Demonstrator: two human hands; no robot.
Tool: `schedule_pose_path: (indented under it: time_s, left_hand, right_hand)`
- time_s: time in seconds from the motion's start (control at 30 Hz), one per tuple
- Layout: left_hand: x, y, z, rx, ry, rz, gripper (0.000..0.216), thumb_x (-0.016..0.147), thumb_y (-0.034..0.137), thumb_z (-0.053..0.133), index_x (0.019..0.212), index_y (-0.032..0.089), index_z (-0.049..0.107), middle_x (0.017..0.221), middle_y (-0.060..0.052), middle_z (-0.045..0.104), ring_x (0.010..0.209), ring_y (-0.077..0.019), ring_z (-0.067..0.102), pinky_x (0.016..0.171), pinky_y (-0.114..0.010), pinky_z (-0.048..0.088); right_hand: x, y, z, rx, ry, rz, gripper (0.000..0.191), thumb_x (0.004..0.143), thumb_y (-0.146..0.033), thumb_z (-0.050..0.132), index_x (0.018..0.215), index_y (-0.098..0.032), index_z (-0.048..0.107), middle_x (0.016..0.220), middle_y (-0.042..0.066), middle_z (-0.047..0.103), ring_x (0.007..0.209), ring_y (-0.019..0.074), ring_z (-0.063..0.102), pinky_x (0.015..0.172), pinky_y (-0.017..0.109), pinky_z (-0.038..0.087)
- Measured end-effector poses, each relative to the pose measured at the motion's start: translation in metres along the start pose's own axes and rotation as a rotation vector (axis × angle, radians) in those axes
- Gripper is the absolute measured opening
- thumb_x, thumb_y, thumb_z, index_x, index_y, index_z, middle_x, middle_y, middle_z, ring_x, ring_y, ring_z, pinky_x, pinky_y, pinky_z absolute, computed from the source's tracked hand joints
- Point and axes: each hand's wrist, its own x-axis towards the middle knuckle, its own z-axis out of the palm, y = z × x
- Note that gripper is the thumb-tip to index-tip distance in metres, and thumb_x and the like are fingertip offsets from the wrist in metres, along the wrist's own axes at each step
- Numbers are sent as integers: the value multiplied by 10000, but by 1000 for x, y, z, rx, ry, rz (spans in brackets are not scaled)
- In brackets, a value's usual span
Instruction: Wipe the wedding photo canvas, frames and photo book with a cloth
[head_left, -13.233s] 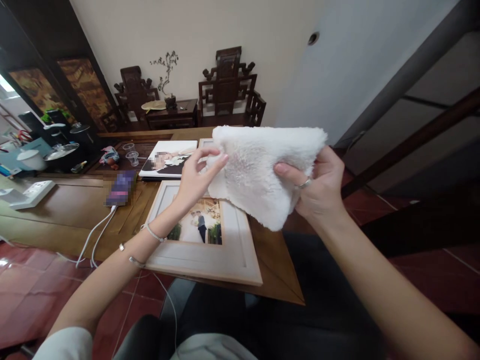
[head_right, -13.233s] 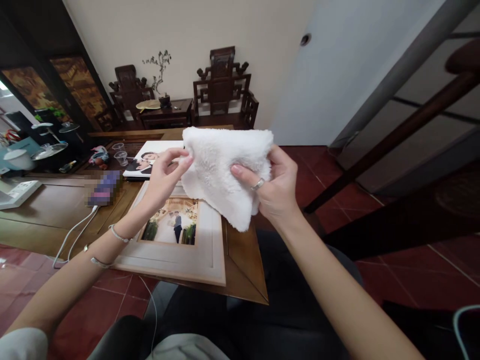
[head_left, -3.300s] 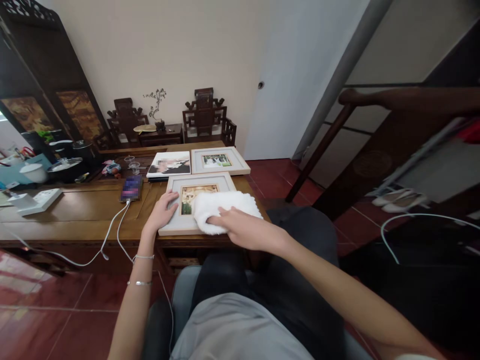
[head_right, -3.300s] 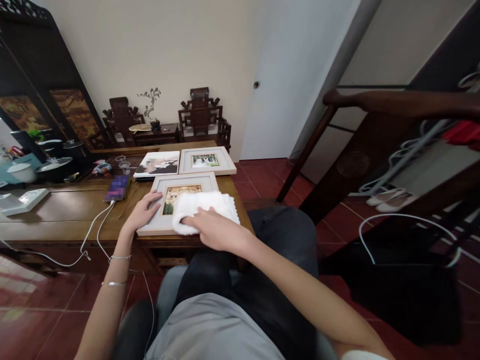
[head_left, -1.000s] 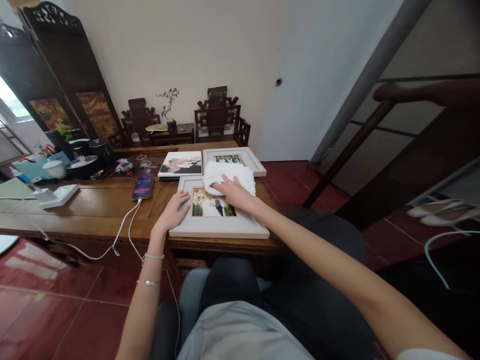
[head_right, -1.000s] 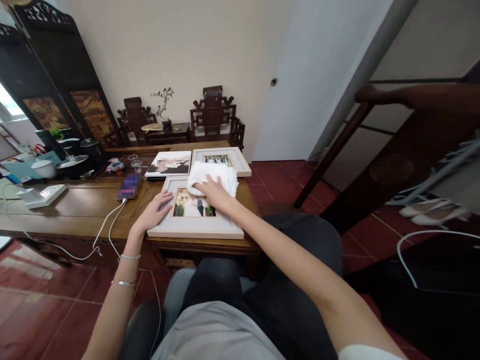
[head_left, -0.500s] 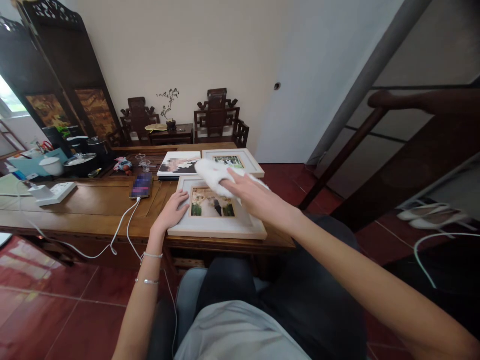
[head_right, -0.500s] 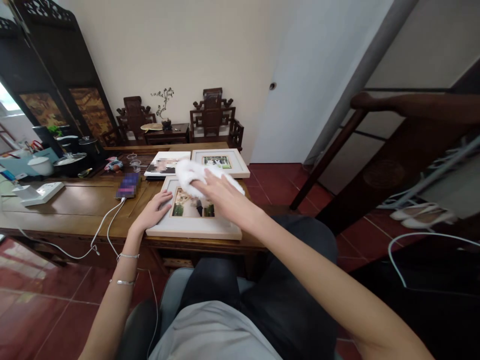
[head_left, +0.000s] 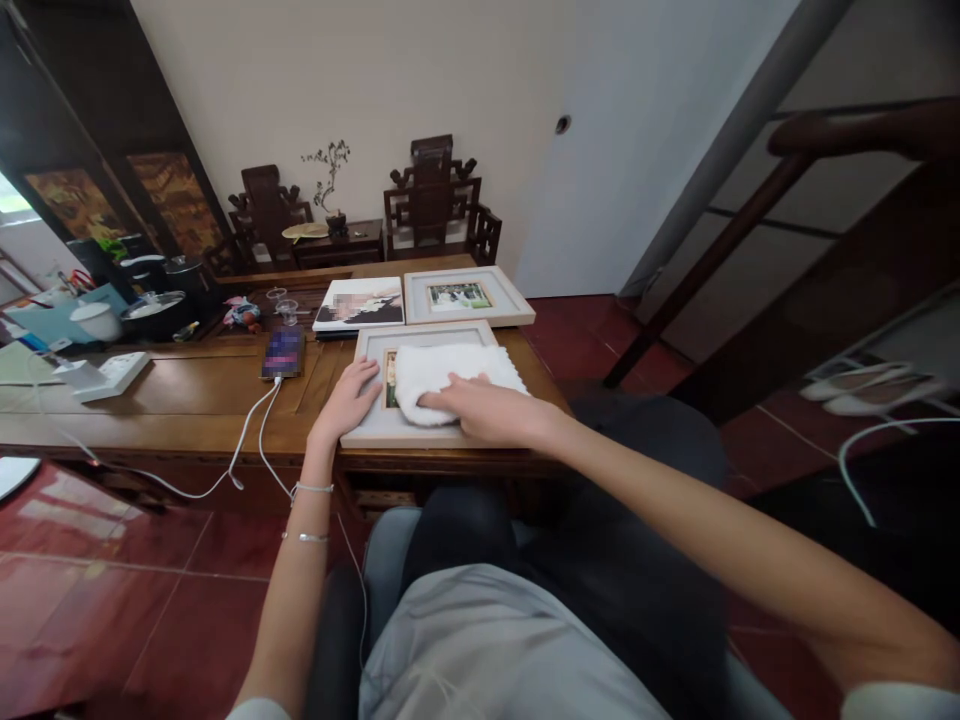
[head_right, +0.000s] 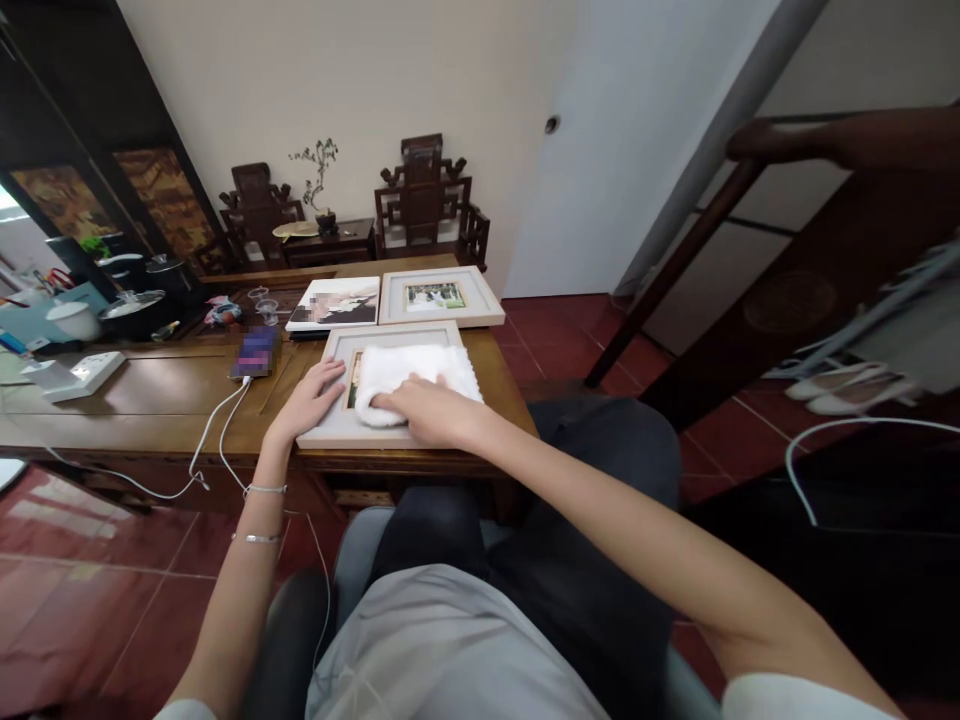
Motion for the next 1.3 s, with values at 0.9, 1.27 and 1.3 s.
schedule_pose_path:
  time_s: [0.9,1.27,1.3]
  left_hand:
    - [1,18,-3,-111,48,-96,537,1020,445,308,1456,171,460,1574,-73,403,1493,-206,303,1247,-372,181]
    - [5,4,2,-62,43,-50,527,858,134,445,1365,199,572,1501,-43,510,1493,-224,302,1239,-410,247]
    - [5,5,1,-73,38,-49,529,860,142,446,1372,204,566,1507,-42,504,1497,-226,291,1233,-411,259]
  right_hand:
    - [7,-41,-13,-101,-69,-122,542,851,48,416,1283,-196,634,1290,188,627,1299,367,483,993,644,410]
    - [8,-44,-19,-43,-72,-85,479,863,-16,458,1229,-227,683,1146,168,669,1171,328,596,913,422,450]
    - [12,-47,-17,-48,-57,-99,479,862,-9,455,1228,-219,682,1149,167,671,1188,329,585,924,427,444]
